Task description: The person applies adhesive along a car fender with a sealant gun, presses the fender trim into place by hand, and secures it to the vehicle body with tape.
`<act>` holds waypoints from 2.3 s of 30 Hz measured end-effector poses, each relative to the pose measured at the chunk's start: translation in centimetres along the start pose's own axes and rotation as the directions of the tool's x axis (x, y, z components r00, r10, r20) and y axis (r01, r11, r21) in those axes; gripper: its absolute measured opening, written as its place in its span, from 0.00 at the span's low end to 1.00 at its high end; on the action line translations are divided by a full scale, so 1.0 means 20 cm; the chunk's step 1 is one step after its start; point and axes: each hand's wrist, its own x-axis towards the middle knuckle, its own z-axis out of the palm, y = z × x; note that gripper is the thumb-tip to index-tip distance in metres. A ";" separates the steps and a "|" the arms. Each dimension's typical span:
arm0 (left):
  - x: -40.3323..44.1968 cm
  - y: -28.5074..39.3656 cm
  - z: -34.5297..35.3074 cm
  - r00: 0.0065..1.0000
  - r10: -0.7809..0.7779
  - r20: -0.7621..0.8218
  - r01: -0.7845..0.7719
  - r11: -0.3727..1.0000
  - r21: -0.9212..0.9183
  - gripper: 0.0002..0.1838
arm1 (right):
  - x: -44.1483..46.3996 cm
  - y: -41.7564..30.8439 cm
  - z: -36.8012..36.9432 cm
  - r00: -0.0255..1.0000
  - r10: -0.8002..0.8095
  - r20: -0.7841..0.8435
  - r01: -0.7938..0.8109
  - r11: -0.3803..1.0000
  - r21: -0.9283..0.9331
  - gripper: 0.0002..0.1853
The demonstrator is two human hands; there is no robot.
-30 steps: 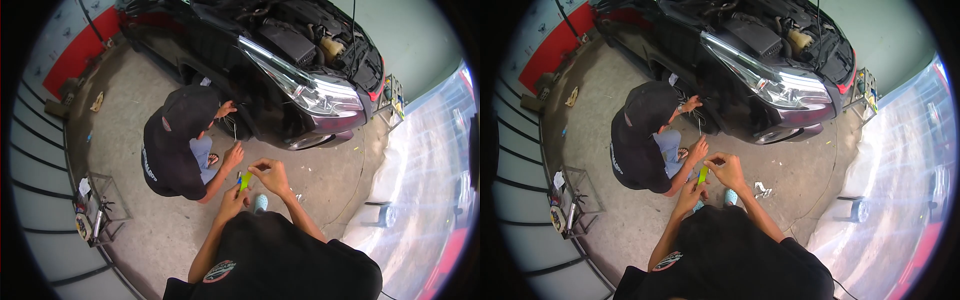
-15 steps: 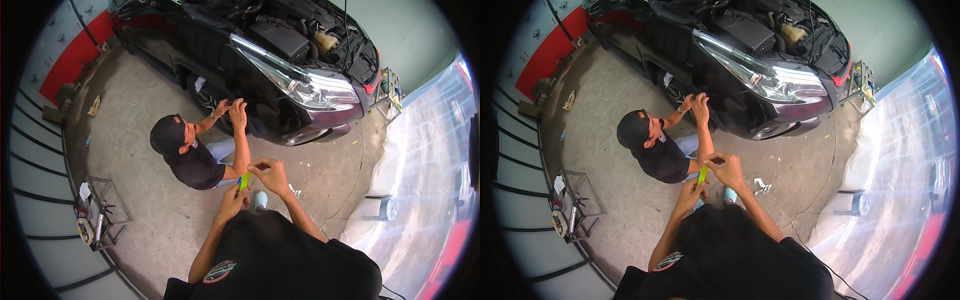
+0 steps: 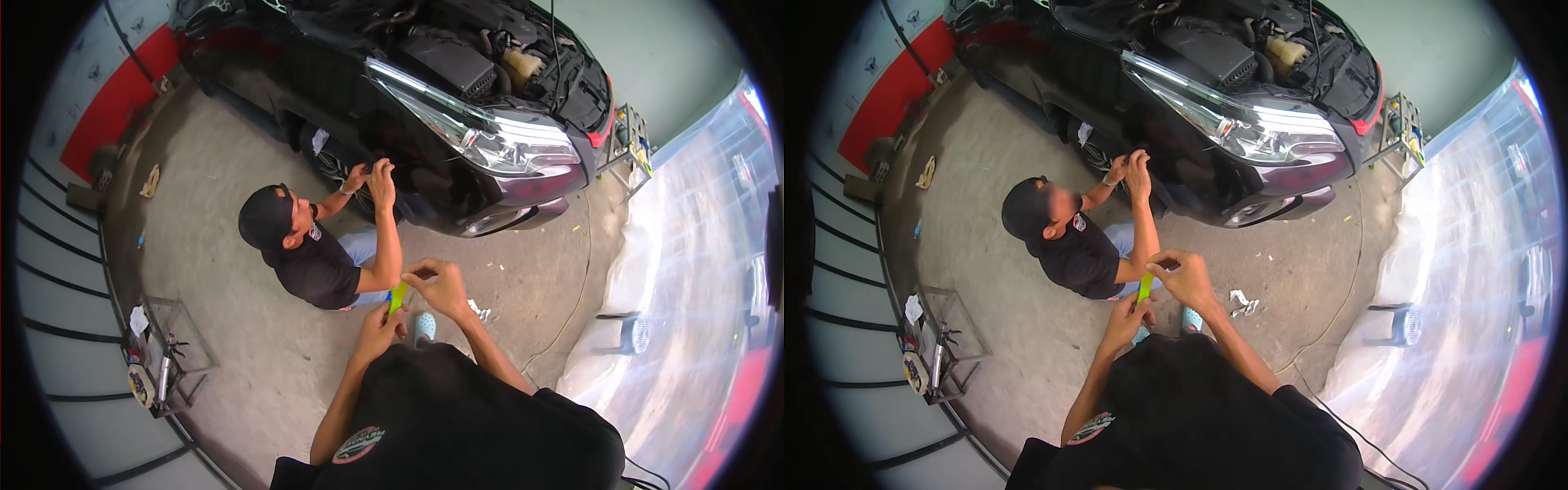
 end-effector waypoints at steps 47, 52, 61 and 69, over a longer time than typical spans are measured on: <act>0.03 0.16 0.21 0.969 -0.221 -0.115 0.241 0.948 0.207 0.14 | 0.07 0.22 -0.09 0.989 0.084 0.123 -0.106 0.976 0.188 0.07; 0.02 0.15 0.21 0.978 -0.181 -0.100 0.197 0.963 0.183 0.14 | 0.06 0.21 -0.08 0.992 0.052 0.114 -0.070 0.984 0.164 0.07; 0.03 0.11 0.14 0.987 -0.137 -0.085 0.147 0.981 0.126 0.14 | 0.03 0.14 -0.06 0.993 -0.017 0.120 0.006 0.996 0.087 0.08; 0.05 0.02 0.04 0.990 -0.122 -0.071 0.125 0.991 0.049 0.13 | 0.00 0.11 0.00 0.992 -0.064 0.108 0.067 0.998 -0.023 0.09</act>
